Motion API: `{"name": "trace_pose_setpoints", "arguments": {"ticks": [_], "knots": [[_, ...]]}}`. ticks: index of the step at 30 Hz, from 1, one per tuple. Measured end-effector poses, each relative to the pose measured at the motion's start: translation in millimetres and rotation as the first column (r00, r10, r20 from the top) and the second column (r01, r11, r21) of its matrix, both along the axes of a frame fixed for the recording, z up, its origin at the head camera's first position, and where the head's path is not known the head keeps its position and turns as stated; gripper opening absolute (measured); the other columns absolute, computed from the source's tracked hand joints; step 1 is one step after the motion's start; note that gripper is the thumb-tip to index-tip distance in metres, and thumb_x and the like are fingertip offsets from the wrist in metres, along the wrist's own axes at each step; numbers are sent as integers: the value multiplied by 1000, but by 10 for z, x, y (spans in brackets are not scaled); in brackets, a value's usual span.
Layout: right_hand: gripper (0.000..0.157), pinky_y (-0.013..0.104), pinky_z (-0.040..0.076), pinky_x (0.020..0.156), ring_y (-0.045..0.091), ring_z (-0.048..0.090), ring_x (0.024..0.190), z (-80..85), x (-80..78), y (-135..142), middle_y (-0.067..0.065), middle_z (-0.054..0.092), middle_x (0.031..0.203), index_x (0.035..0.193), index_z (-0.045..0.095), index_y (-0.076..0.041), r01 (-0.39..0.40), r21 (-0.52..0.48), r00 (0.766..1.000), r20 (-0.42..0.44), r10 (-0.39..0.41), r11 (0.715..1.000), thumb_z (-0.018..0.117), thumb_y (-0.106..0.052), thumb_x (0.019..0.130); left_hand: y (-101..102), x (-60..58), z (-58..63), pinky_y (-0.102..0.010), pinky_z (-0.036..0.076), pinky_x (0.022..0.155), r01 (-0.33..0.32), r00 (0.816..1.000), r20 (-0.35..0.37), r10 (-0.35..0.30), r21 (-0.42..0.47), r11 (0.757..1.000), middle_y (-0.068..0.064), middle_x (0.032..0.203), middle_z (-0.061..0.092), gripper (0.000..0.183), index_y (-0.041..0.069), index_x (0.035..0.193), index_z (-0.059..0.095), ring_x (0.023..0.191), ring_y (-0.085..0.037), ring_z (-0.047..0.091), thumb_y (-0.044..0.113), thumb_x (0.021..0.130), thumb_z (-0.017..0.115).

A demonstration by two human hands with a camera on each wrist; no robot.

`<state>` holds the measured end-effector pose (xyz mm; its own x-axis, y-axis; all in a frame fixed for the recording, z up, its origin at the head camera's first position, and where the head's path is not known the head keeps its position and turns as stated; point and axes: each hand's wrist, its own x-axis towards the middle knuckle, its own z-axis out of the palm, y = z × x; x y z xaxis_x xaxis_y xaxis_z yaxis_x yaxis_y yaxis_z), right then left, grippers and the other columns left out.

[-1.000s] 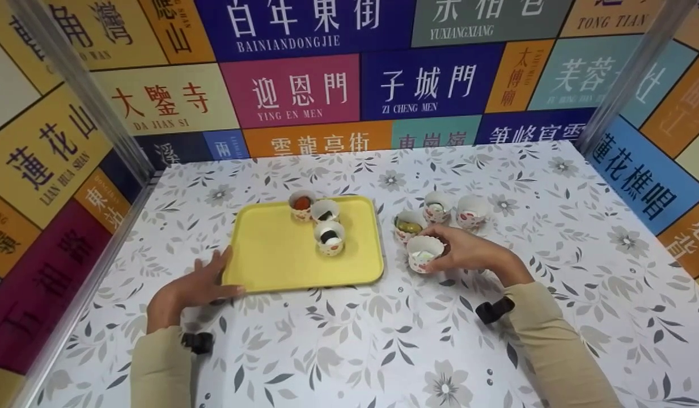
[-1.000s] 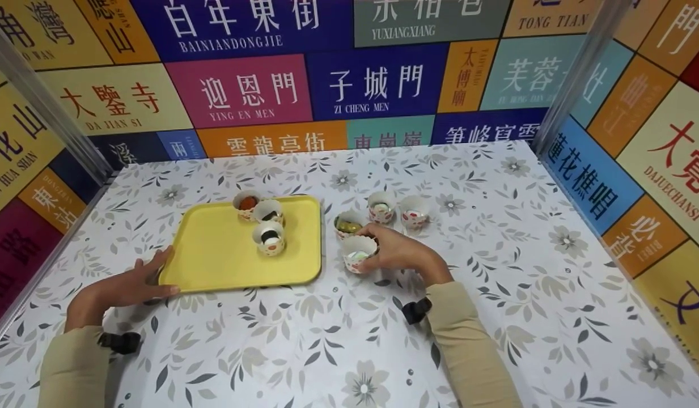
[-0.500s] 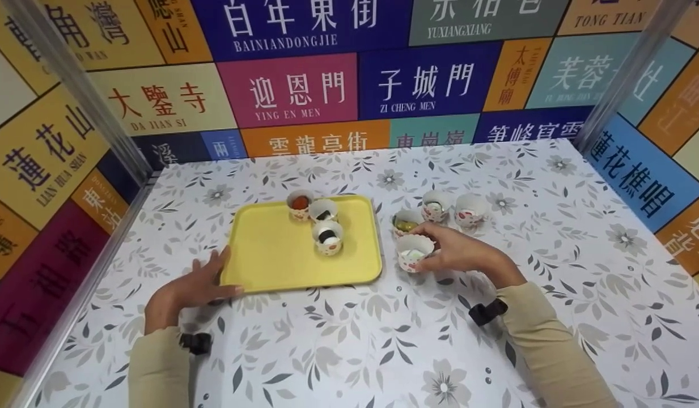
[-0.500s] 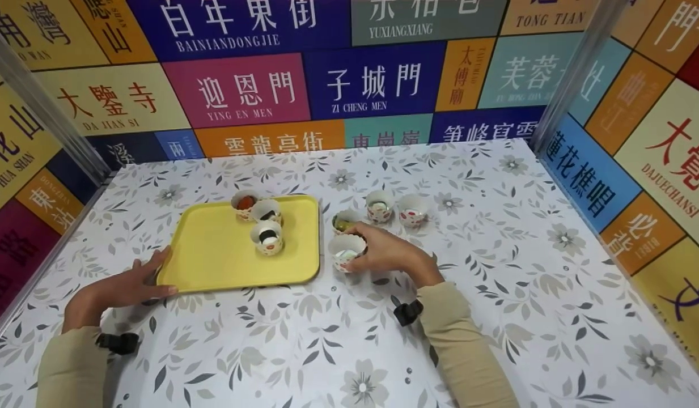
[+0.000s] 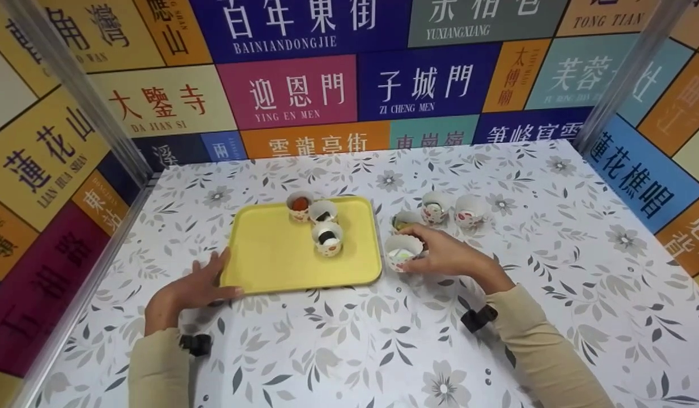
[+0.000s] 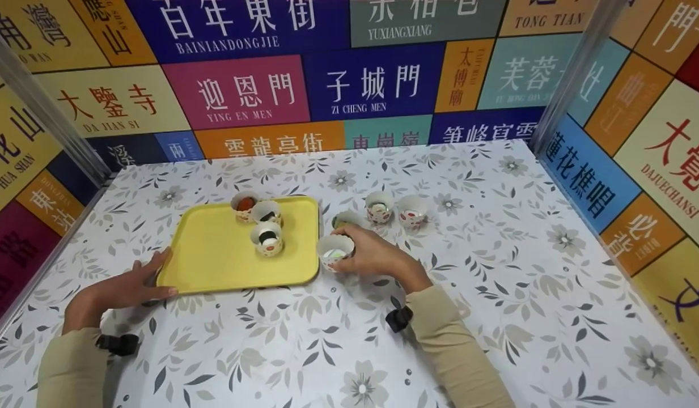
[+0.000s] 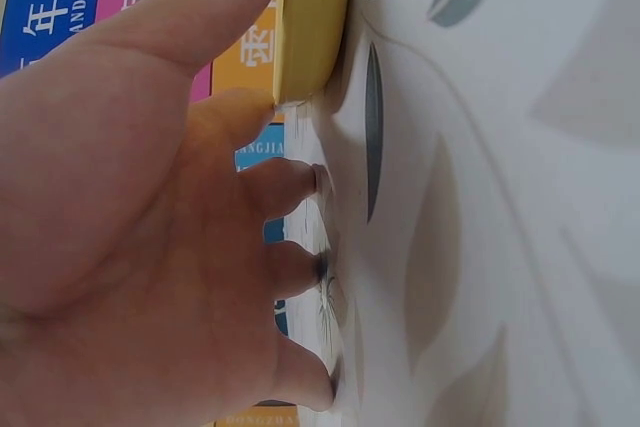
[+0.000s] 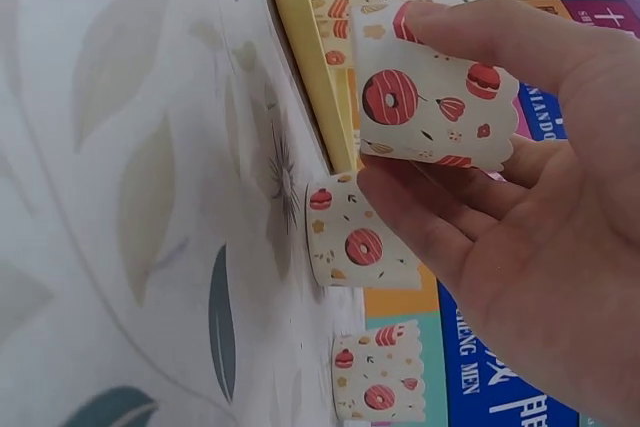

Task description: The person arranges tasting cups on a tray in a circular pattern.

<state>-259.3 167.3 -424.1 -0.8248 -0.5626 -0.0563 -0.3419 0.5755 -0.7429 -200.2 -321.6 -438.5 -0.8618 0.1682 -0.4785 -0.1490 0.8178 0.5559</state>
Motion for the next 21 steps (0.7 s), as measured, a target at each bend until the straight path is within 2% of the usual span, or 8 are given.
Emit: {"name": "trace_pose_setpoints", "arguments": {"ticks": [10,15,21], "knots": [[64,44,53,102,27,60,123,-13,50,-151,11,59,136,139,50,-10,-7,-43,1000,-30,6,999,81,-24,85,-15,9,8,-76,-12,113,-29,999,36,30,-27,999,-11,167,-20,114,31,160,-11,149,-47,-27,66,84,67],[63,45,51,102,26,60,120,-26,57,-216,10,61,132,139,50,-11,-4,-42,999,-36,2,999,81,-24,85,-14,20,16,-76,-12,113,-31,999,35,32,-25,999,-11,167,-20,113,32,160,-10,149,-47,-26,66,84,66],[65,45,50,103,25,61,120,-2,55,-322,8,60,132,141,48,-13,40,-53,999,-30,-41,998,80,-21,85,6,18,30,-76,-13,112,-36,999,38,36,-10,999,-11,167,-21,112,33,160,-10,148,-47,-27,64,84,67]]}}
